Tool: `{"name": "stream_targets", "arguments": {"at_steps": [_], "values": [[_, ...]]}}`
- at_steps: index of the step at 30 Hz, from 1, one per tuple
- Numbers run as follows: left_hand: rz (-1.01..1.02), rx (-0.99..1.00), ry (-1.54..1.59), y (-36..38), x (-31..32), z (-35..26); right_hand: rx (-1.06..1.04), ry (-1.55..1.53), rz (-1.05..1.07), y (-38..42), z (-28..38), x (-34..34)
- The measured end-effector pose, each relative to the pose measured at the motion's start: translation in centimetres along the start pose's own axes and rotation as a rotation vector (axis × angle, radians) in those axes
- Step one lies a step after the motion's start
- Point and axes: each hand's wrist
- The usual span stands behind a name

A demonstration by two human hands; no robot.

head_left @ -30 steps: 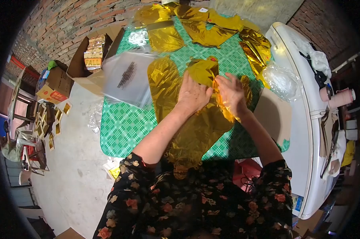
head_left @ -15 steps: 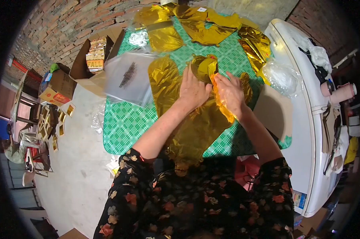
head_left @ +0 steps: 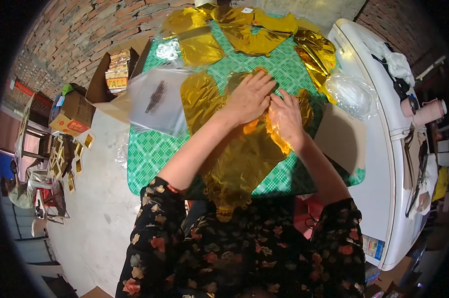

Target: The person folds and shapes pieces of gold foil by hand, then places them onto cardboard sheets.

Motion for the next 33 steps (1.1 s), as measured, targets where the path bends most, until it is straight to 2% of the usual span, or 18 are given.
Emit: {"name": "stream_targets", "arguments": {"at_steps": [3,6,20,25,33], "values": [[0.135,0.001,-0.031,-0.6,1.7,1.9,-0.001,-0.013,-0.040,-0.2,0.2,-0.1],[0.159,0.002,-0.025,-1.0,1.3,2.6,0.000,-0.020,-0.072,-0.2,0.5,0.0],[0.115,0.003,-0.117,-0.3,1.7,2.6,-0.048,0.039,-0.119,-0.8,0.5,-0.3],[0.190,-0.040,-0.098,-0.4,1.3,2.4,-0.112,-0.046,-0.184,-1.0,0.9,-1.4],[0.178,-0.036,-0.131,-0.3,2.0,2.8,-0.187,-0.250,-0.239,-1.1,0.4,-3.1]]}}
Point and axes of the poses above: each hand's wrist, its own y-axis away from the middle knuckle, its own x-axis out of the palm, z = x × y, and after that the axes turned 5 degrees about -x, right-handed
